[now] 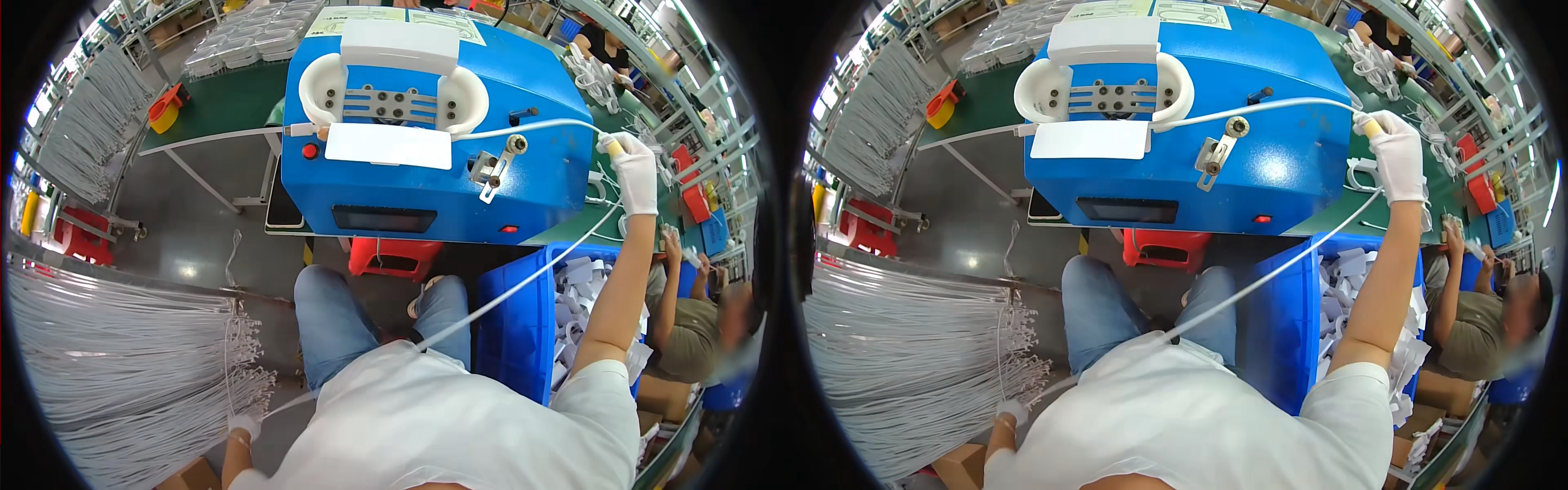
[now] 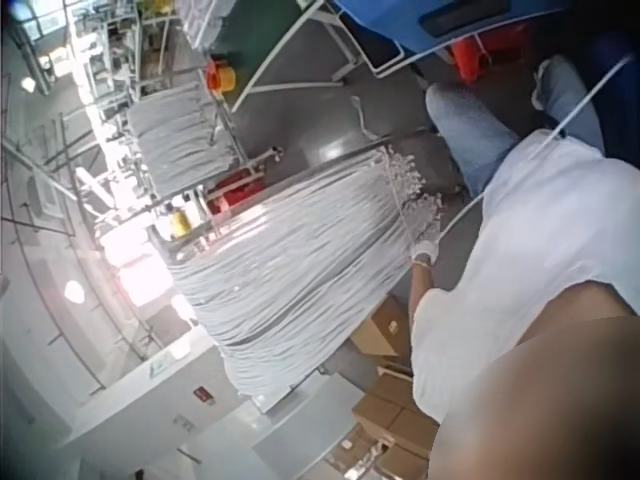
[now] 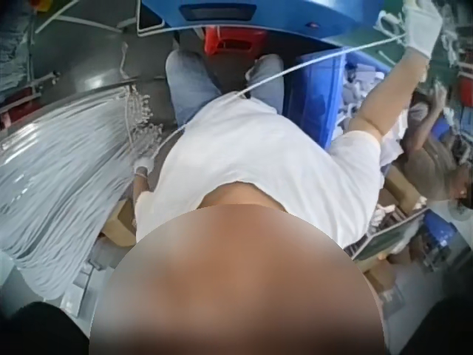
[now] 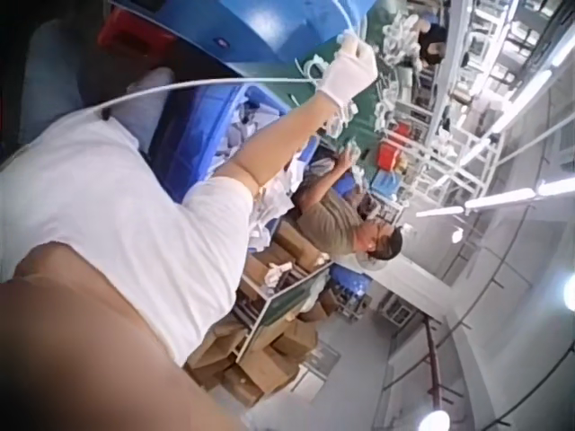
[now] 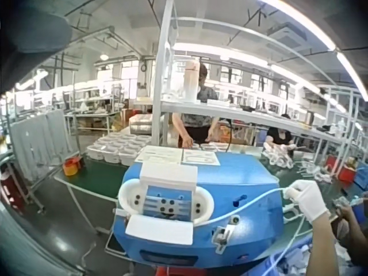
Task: Winding and bundling white cables using a machine and placing them in a collection bin.
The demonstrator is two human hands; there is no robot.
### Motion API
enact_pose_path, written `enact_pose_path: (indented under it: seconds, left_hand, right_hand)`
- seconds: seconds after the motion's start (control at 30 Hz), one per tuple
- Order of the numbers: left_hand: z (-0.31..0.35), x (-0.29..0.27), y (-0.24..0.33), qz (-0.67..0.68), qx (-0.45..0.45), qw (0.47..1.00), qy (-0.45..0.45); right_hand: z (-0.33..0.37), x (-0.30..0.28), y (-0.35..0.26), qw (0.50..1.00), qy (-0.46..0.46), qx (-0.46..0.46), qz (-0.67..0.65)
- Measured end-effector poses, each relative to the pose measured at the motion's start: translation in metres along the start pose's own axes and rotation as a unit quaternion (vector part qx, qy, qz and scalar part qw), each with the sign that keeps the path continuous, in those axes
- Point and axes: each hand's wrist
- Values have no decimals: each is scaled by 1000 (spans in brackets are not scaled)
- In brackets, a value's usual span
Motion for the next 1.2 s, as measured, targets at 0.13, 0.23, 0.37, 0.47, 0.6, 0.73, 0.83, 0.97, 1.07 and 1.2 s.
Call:
enact_pose_path:
  seconds: [0.13,0.23,0.37,0.47,0.6,0.73,0.83,0.97,1.07,1.2]
  left_hand:
    - [109,-90,14,145,136,967,157]
    - [233,-184,31,58,159,946,276]
    - [317,-239,64,29,234,884,404]
    - [297,-251,74,-13,253,860,443]
    - [238,-256,46,287,508,789,192]
    - [204,-237,11,508,648,427,375]
    - [194,-227,4,523,425,560,481]
    - [170,-226,32,463,271,757,373]
    - [126,-227,74,400,324,812,276]
    - [79,-219,127,513,354,772,121]
  right_hand:
    - [3,11,-1,1000,25,12,9]
    - [6,12,-2,999,32,10,-36]
    - [12,5,-2,997,47,4,-60]
    - [17,-2,0,996,47,2,-75]
    - [28,-12,3,996,41,8,-77]
    - [39,-22,6,996,50,35,-72]
    - [42,-24,10,996,23,-4,-82]
    - [45,-27,14,997,8,53,-46]
    - [51,-33,17,999,-21,47,-17]
    - [59,-43,24,995,-34,81,-44]
Point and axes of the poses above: each hand's wrist, its own z-axis away from the middle knuckle, its own x-axis out of the palm, y = z × x, and after that the axes turned 15 degrees about x, right-handed
